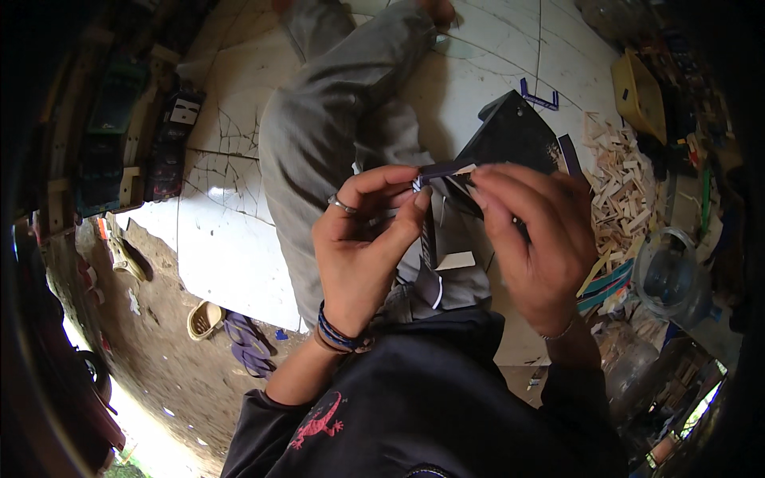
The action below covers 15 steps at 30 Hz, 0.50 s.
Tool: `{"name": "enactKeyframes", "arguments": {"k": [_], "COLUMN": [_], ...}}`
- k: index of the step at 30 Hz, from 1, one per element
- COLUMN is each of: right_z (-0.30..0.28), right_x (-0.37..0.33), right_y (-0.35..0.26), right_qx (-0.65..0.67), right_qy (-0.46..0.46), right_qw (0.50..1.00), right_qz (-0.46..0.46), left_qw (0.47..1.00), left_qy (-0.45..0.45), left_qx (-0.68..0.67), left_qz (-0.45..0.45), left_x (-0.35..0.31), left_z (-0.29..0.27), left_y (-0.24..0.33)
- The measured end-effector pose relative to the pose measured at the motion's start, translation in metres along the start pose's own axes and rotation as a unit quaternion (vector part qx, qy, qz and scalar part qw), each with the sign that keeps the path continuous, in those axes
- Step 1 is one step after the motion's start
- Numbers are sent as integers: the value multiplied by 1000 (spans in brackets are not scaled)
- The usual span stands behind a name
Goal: The person sits on the floor and uses scissors to cut a long strip of dark paper with white text. They repeatedly trim the edges and ends of the strip, then cut a larger sheet of dark paper into smaller pieces.
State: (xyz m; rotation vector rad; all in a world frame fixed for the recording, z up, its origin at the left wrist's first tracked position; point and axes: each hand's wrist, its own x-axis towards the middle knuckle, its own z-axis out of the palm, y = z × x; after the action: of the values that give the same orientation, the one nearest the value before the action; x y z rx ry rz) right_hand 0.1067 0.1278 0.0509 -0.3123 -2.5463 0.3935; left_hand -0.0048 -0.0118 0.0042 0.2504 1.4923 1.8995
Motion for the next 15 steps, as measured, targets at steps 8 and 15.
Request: {"name": "enactKeyframes", "arguments": {"k": [8,15], "right_z": [19,16], "right_x": [-16,-11], "right_y": [-13,-14], "right_qx": [82,108], "right_qy": [0,-19], "right_qw": [994,991], "right_qz": [69,80], "left_qw": [997,994], "left_qy": [10,-1], "left_qx": [-20,-17], "left_qz": [79,105], "left_x": [-4,-4], "left_z": [3,3], "left_y": [-5,-5]}}
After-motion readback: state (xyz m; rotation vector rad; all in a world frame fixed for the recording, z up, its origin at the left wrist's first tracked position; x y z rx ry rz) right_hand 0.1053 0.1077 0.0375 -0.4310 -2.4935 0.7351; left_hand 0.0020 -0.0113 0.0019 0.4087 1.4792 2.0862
